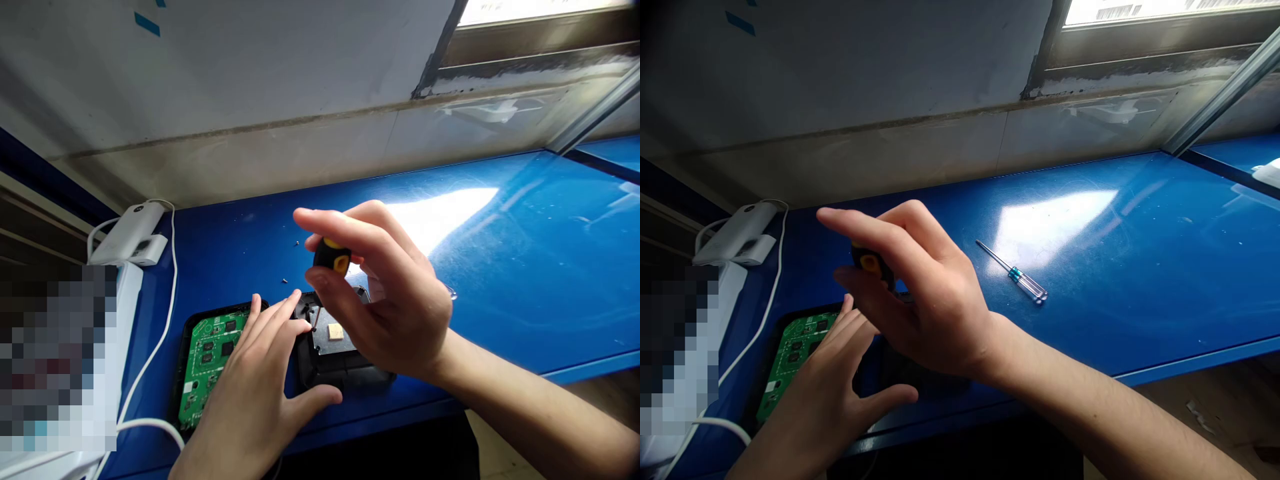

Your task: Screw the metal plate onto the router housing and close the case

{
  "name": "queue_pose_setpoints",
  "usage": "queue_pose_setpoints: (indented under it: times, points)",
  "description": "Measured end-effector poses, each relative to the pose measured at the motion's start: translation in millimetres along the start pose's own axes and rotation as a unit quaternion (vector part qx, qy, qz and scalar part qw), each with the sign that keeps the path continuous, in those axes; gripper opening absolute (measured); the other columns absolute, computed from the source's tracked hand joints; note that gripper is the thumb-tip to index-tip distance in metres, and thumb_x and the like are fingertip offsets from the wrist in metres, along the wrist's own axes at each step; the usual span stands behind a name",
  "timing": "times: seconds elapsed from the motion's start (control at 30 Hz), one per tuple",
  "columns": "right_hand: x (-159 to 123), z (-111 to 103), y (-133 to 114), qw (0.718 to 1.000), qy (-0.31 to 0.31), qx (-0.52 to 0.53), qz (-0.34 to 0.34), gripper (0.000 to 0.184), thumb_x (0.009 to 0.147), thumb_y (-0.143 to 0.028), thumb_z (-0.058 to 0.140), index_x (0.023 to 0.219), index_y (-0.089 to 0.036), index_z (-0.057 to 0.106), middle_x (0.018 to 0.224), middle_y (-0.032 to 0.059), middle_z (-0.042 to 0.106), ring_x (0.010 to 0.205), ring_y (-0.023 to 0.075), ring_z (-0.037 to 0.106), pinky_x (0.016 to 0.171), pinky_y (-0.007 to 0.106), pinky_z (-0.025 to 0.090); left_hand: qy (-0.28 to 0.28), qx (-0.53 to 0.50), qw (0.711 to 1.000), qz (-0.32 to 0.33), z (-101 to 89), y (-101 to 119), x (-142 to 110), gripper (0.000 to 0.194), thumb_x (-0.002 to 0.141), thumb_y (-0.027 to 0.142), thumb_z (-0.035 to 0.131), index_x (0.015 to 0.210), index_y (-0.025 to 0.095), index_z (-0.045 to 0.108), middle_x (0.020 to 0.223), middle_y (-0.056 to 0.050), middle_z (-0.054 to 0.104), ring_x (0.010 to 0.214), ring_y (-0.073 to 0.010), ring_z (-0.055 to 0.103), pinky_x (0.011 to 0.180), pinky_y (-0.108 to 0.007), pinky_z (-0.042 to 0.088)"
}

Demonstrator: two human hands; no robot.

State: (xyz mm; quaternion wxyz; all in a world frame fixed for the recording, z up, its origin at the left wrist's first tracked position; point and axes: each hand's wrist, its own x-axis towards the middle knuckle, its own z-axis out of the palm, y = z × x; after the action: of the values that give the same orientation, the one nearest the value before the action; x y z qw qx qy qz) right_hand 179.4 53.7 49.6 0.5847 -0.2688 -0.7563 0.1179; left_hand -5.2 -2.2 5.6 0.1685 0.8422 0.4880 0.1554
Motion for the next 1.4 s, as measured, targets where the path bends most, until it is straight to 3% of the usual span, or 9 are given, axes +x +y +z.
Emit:
queue_pose_setpoints:
  times: [0.2,0.4,0.47,0.57,0.73,0.9,1.0,1.13,1.4]
  points:
    - [-0.5,0.0,4.7,0.999,0.022,-0.022,-0.034,0.028,0.092,-0.032,0.079,0.117,-0.022,0.071,0.092,0.0022,0.060,0.078,0.0142,0.062,0.071,0.026,0.064,0.015,-0.009,1.000,-0.001,0.5,0.0,-0.5,0.060,0.088,0.053,0.078,0.136,0.027,0.053,0.150,-0.017,0.063,0.144,-0.0414,0.054,0.116,-0.077,0.037]
    - [-0.8,-2.5,-2.6,0.998,-0.027,0.053,-0.002,0.035,0.106,-0.009,0.041,0.131,-0.014,0.064,0.121,0.0120,0.068,0.102,0.0148,0.072,0.089,0.030,0.065,0.022,0.009,1.000,0.018,5.5,-5.9,-2.0,0.058,0.086,0.059,0.078,0.127,0.022,0.060,0.156,-0.021,0.056,0.147,-0.0441,0.049,0.121,-0.077,0.027]
    - [0.3,-3.3,-4.9,0.997,-0.045,0.060,-0.005,0.037,0.105,-0.006,0.040,0.135,-0.015,0.062,0.122,0.0116,0.071,0.104,0.0145,0.073,0.089,0.030,0.065,0.023,0.012,1.000,0.014,5.0,-5.9,-2.0,0.053,0.085,0.059,0.078,0.120,0.021,0.063,0.154,-0.022,0.058,0.145,-0.0453,0.052,0.120,-0.078,0.029]
    - [2.1,-3.3,-5.7,0.996,-0.058,0.060,-0.015,0.030,0.104,-0.014,0.057,0.133,-0.022,0.063,0.115,0.0060,0.076,0.097,0.0152,0.075,0.084,0.028,0.066,0.024,0.009,1.000,0.012,2.8,-4.1,-1.5,0.058,0.085,0.053,0.080,0.131,0.023,0.060,0.154,-0.016,0.060,0.142,-0.0442,0.055,0.118,-0.076,0.035]
    - [3.6,-2.1,-4.4,1.000,-0.012,-0.001,-0.009,0.019,0.092,-0.024,0.080,0.110,-0.025,0.073,0.091,0.0014,0.069,0.073,0.0130,0.068,0.069,0.025,0.064,0.024,0.016,1.000,0.012,2.4,-4.7,0.1,0.092,0.083,0.046,0.084,0.159,0.033,0.034,0.157,-0.009,0.058,0.143,-0.0410,0.055,0.119,-0.074,0.037]
    - [2.7,-1.9,0.7,1.000,0.020,-0.016,-0.013,0.019,0.090,-0.032,0.082,0.105,-0.024,0.073,0.084,0.0000,0.064,0.069,0.0120,0.063,0.062,0.025,0.062,0.008,0.015,1.000,0.002,2.5,-7.0,-1.2,0.075,0.086,0.053,0.080,0.150,0.028,0.052,0.159,-0.013,0.055,0.146,-0.0449,0.050,0.115,-0.074,0.042]
    - [-0.2,-1.7,2.6,1.000,0.020,0.018,0.000,0.016,0.103,-0.026,0.063,0.115,-0.020,0.071,0.098,0.0046,0.068,0.079,0.0131,0.069,0.071,0.029,0.065,-0.012,0.010,1.000,-0.012,0.8,-3.8,-0.1,0.074,0.083,0.057,0.081,0.146,0.026,0.059,0.158,-0.014,0.056,0.148,-0.0466,0.047,0.119,-0.075,0.035]
    - [-3.3,-1.8,0.3,0.999,0.013,0.034,0.037,0.031,0.106,-0.012,0.046,0.126,-0.021,0.068,0.117,0.0082,0.072,0.088,0.0147,0.075,0.079,0.032,0.068,-0.025,0.006,1.000,-0.013,-0.9,0.8,3.5,0.069,0.082,0.059,0.081,0.141,0.027,0.063,0.153,-0.012,0.061,0.146,-0.0437,0.049,0.124,-0.075,0.025]
    - [0.4,-1.2,5.7,0.999,0.010,0.038,-0.034,0.029,0.093,-0.018,0.076,0.121,-0.022,0.068,0.098,0.0034,0.068,0.076,0.0138,0.070,0.070,0.029,0.067,-0.026,-0.001,0.999,-0.032,-1.9,1.3,1.5,0.077,0.081,0.054,0.083,0.149,0.027,0.058,0.158,-0.014,0.056,0.149,-0.0473,0.044,0.116,-0.074,0.040]
